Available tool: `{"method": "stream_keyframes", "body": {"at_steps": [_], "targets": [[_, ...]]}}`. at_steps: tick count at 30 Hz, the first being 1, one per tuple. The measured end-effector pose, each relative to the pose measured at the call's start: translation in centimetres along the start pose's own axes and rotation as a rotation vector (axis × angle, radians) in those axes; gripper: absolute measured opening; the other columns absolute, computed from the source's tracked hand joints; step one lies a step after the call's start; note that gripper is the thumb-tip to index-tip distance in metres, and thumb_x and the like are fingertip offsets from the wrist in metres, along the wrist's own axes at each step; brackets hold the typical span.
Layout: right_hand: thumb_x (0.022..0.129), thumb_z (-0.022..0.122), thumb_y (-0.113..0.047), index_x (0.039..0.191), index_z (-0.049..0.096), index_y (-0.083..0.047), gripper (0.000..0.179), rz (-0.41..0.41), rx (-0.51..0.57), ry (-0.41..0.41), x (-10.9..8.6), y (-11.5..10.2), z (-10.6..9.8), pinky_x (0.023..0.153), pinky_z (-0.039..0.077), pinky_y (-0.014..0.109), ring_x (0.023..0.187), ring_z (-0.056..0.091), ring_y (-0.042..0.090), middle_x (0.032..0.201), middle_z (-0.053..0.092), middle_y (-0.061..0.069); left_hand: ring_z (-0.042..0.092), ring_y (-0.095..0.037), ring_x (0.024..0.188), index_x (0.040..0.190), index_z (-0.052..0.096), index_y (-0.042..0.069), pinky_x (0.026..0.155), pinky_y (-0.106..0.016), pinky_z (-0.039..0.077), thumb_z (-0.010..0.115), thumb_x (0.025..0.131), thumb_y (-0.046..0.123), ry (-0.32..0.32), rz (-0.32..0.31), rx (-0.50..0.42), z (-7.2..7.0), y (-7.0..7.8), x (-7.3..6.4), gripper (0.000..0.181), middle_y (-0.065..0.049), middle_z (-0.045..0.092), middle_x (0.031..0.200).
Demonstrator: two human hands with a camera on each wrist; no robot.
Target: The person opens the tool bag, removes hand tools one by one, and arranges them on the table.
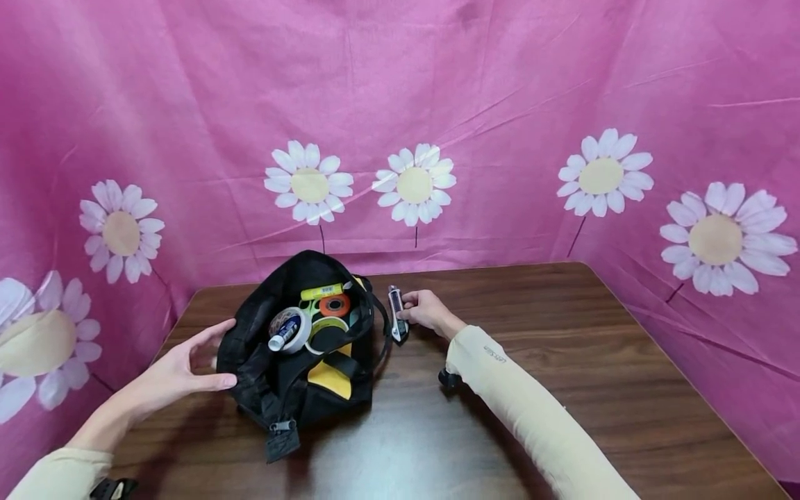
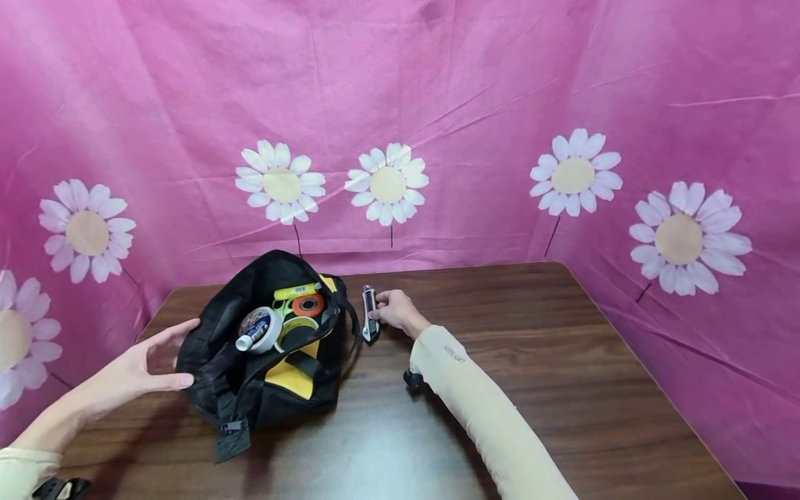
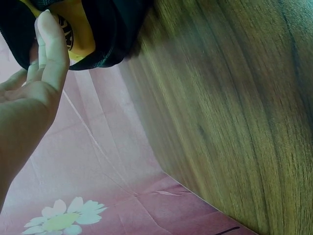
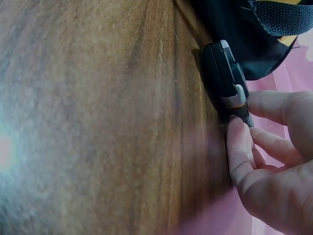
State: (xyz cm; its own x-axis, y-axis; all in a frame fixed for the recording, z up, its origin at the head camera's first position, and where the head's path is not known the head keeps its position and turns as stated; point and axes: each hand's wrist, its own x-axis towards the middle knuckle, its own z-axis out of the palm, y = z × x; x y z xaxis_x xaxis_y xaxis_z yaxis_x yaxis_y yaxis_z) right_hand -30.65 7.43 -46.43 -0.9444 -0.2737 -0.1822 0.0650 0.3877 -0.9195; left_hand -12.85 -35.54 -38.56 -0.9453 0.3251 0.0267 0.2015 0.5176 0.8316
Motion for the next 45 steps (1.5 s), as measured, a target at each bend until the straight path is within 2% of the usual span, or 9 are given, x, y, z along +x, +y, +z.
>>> {"method": "stream_keyframes", "body": {"at_steps": [9, 15, 21, 30, 34, 37, 40, 45], "targets": [[0.089, 0.074, 0.000, 0.133, 0.060, 0.008, 0.047, 0.006, 0.022, -0.015, 0.3, -0.2, -0.3, 0.078, 0.057, 0.031, 0.086, 0.063, 0.016, 0.110, 0.064, 0.016, 0.061, -0.007, 0.108, 0.160, 0.026, 0.005, 0.083, -0.027, 0.054, 0.075, 0.091, 0.006, 0.004, 0.013, -0.005, 0.0, -0.1, 0.0, 0.085, -0.017, 0.051, 0.131], [0.092, 0.071, 0.001, 0.136, 0.057, 0.010, 0.047, 0.044, 0.084, -0.066, 0.6, -0.6, -0.9, 0.080, 0.058, 0.033, 0.090, 0.065, 0.018, 0.117, 0.065, 0.020, 0.061, -0.006, 0.108, 0.160, 0.026, 0.005, 0.083, -0.026, 0.054, 0.076, 0.090, 0.006, 0.003, 0.007, -0.008, -0.1, -0.2, 0.2, 0.085, -0.016, 0.052, 0.132], [0.095, 0.066, 0.002, 0.140, 0.051, 0.011, 0.048, 0.070, 0.141, -0.096, 0.6, -1.1, -1.4, 0.080, 0.059, 0.036, 0.091, 0.066, 0.020, 0.123, 0.064, 0.024, 0.061, -0.006, 0.107, 0.160, 0.025, 0.004, 0.082, -0.026, 0.054, 0.077, 0.089, 0.005, 0.000, 0.025, 0.012, -0.2, 0.3, 0.3, 0.087, -0.018, 0.052, 0.134], [0.096, 0.062, 0.002, 0.140, 0.050, 0.008, 0.046, 0.092, 0.127, -0.164, 0.3, -1.4, -2.1, 0.077, 0.059, 0.038, 0.087, 0.064, 0.022, 0.112, 0.065, 0.017, 0.061, -0.009, 0.106, 0.159, 0.026, 0.003, 0.081, -0.026, 0.054, 0.077, 0.089, 0.004, -0.004, 0.028, 0.016, -0.2, 0.2, 0.2, 0.087, -0.015, 0.054, 0.131], [0.099, 0.060, -0.002, 0.141, 0.051, 0.005, 0.044, 0.109, 0.114, -0.195, 0.4, -2.3, -2.8, 0.077, 0.059, 0.040, 0.089, 0.063, 0.024, 0.113, 0.064, 0.017, 0.061, -0.009, 0.106, 0.159, 0.025, 0.003, 0.081, -0.027, 0.055, 0.077, 0.089, 0.004, -0.004, 0.027, 0.008, -0.1, 0.3, 0.2, 0.087, -0.016, 0.054, 0.131], [0.101, 0.060, -0.006, 0.142, 0.051, 0.002, 0.043, 0.118, 0.104, -0.208, 0.4, -3.1, -3.3, 0.077, 0.059, 0.042, 0.094, 0.064, 0.028, 0.120, 0.064, 0.019, 0.061, -0.008, 0.106, 0.159, 0.026, 0.004, 0.081, -0.026, 0.054, 0.077, 0.089, 0.004, 0.000, 0.023, 0.019, -0.1, 0.4, 0.2, 0.087, -0.017, 0.054, 0.132], [0.102, 0.058, -0.007, 0.145, 0.049, 0.001, 0.045, 0.114, 0.102, -0.227, 0.3, -4.1, -3.9, 0.080, 0.059, 0.043, 0.106, 0.063, 0.038, 0.130, 0.059, 0.025, 0.060, -0.007, 0.106, 0.160, 0.025, 0.004, 0.081, -0.026, 0.054, 0.077, 0.090, 0.007, -0.004, 0.011, 0.036, -0.2, 0.5, 0.2, 0.087, -0.020, 0.052, 0.134], [0.104, 0.054, -0.007, 0.151, 0.042, 0.000, 0.049, 0.084, 0.134, -0.271, 0.3, -6.0, -5.0, 0.086, 0.057, 0.047, 0.127, 0.052, 0.049, 0.147, 0.047, 0.029, 0.059, -0.006, 0.107, 0.160, 0.026, 0.005, 0.081, -0.027, 0.054, 0.078, 0.090, 0.011, -0.006, -0.017, 0.047, -0.3, 0.6, 0.3, 0.087, -0.021, 0.050, 0.137]]}}
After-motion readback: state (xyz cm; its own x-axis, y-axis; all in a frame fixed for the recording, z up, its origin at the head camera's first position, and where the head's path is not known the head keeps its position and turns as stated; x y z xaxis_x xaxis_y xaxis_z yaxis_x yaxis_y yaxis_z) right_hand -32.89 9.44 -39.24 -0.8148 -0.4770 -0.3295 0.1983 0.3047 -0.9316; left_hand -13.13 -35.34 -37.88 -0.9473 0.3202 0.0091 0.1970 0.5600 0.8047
